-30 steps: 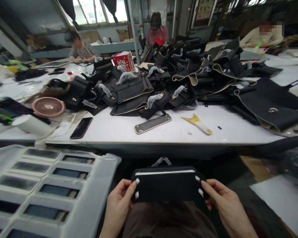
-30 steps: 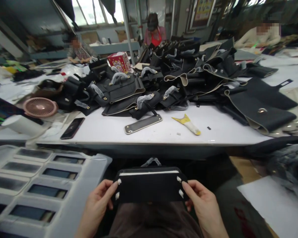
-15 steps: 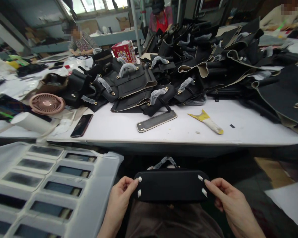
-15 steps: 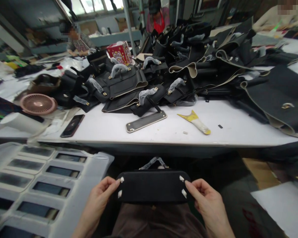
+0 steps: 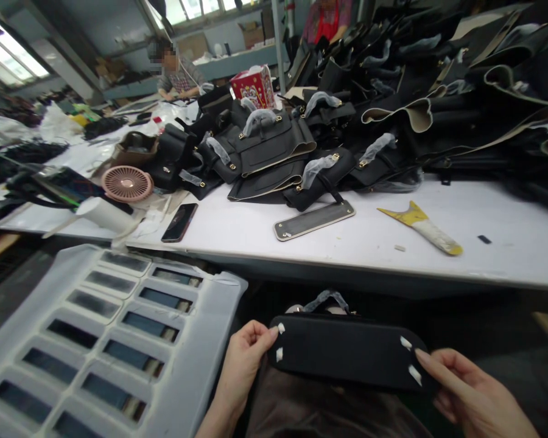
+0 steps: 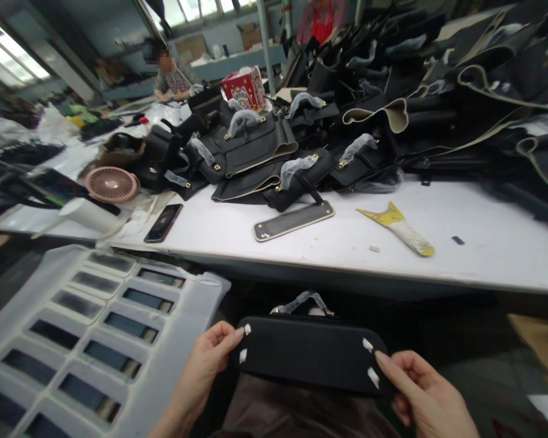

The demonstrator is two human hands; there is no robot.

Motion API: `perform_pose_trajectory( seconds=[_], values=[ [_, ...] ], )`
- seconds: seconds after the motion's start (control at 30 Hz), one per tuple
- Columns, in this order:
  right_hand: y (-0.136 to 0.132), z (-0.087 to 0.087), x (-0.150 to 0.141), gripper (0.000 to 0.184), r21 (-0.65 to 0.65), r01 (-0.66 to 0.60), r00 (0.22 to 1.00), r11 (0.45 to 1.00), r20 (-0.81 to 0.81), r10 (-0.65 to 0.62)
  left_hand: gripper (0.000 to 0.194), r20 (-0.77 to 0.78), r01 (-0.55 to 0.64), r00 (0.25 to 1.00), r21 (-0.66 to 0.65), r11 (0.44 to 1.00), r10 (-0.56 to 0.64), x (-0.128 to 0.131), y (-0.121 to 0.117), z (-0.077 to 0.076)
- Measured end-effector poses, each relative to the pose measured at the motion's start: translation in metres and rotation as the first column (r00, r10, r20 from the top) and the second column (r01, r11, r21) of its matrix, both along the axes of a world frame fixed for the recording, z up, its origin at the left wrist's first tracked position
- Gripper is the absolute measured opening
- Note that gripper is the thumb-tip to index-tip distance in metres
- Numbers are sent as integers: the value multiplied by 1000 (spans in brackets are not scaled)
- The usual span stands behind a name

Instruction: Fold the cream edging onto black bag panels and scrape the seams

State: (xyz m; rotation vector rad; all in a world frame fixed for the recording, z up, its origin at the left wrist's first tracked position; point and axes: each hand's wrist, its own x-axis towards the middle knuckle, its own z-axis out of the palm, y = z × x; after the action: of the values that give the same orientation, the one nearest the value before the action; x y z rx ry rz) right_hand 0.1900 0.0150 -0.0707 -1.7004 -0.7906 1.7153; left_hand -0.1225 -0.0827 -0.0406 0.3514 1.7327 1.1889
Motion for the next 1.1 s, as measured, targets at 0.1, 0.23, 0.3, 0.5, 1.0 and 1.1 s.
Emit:
perform_pose_trajectory(
  seconds=[0.1,0.23,0.3,0.5,1.0,1.1],
  values=[
    [0,-5,2,44,1,-4,1000,1000,-22,4,42,3,-10,1000,-12,1000,10,-1,0,-2],
    [2,1,-2,47,-16,29,999,999,-33,-30,44,15,-1,1000,-3,1000,1,-1,1,0],
    [3,8,-6,49,-11,24,999,1000,-44,-24,45,20,6,1000,-5,1000,-5,0,1,2],
    [5,14,-10,45,54,21,997,998,-79,-17,54,32,23,999,-80,997,-20,0,4,0],
    [3,12,-11,43,85,7,999,996,-46,-3,54,-47,14,999,-75,997,-17,0,6,-6],
    [3,11,-10,44,91,0,1000,996,-25,2,53,-40,19,999,-62,998,-22,-3,4,-11]
  ],
)
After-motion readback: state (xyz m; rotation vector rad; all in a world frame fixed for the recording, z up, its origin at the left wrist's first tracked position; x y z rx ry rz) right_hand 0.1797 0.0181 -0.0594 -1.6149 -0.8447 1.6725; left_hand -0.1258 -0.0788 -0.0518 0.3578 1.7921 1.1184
